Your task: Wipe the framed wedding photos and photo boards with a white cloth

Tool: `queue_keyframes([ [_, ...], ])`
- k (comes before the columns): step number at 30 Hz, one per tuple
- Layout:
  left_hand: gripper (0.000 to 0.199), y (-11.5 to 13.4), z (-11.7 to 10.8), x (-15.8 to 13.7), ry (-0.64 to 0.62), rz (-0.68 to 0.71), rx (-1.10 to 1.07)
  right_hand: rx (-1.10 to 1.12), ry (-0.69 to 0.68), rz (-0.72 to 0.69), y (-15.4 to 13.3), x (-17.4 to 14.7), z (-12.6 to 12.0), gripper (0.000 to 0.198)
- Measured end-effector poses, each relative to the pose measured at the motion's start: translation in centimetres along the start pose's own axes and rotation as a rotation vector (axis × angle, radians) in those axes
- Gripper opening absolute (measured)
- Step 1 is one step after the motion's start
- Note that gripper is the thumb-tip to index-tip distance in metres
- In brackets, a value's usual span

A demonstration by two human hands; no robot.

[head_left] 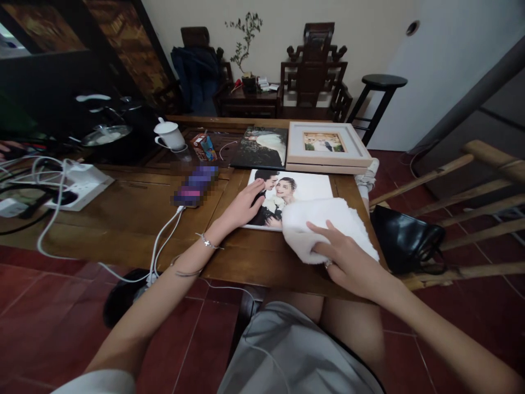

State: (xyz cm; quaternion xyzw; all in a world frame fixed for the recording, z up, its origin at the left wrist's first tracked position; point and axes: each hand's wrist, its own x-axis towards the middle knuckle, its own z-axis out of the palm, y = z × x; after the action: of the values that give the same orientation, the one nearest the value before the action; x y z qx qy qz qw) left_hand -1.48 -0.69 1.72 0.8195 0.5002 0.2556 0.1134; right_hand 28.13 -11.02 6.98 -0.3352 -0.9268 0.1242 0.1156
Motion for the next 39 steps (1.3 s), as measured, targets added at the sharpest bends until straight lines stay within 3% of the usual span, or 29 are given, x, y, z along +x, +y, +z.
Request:
queue_keyframes([
  [5,0.049,-0.1,0.0,0.0,-0.007,0.005,0.004,0.085,-0.006,-0.012,0.1,1.5,-0.3,0.053],
  [14,0.048,-0.2,-0.1,0.0,0.002,0.012,-0.024,0.010,0.079,0.096,4.8,10.3,-0.4,0.045],
  [20,0.051,-0.7,0.2,0.2,0.004,0.003,-0.040,-0.066,0.069,0.109,5.1,13.4,0.6,0.052],
  [25,0.050,-1.1,0.3,0.3,-0.002,-0.010,-0.052,-0.080,-0.035,0.029,2.3,11.2,1.4,0.058],
  [32,0.048,-0.3,0.0,0.1,0.002,-0.008,-0.034,0.067,-0.173,-0.099,-1.7,2.6,0.0,0.053],
  [36,0.049,0.2,-0.1,0.1,-0.001,-0.017,-0.033,0.078,-0.154,-0.021,-0.7,-0.2,-1.3,0.049],
  [39,0.049,0.4,-0.2,0.1,-0.003,-0.018,-0.044,0.071,-0.049,0.041,2.0,0.2,-1.5,0.049],
])
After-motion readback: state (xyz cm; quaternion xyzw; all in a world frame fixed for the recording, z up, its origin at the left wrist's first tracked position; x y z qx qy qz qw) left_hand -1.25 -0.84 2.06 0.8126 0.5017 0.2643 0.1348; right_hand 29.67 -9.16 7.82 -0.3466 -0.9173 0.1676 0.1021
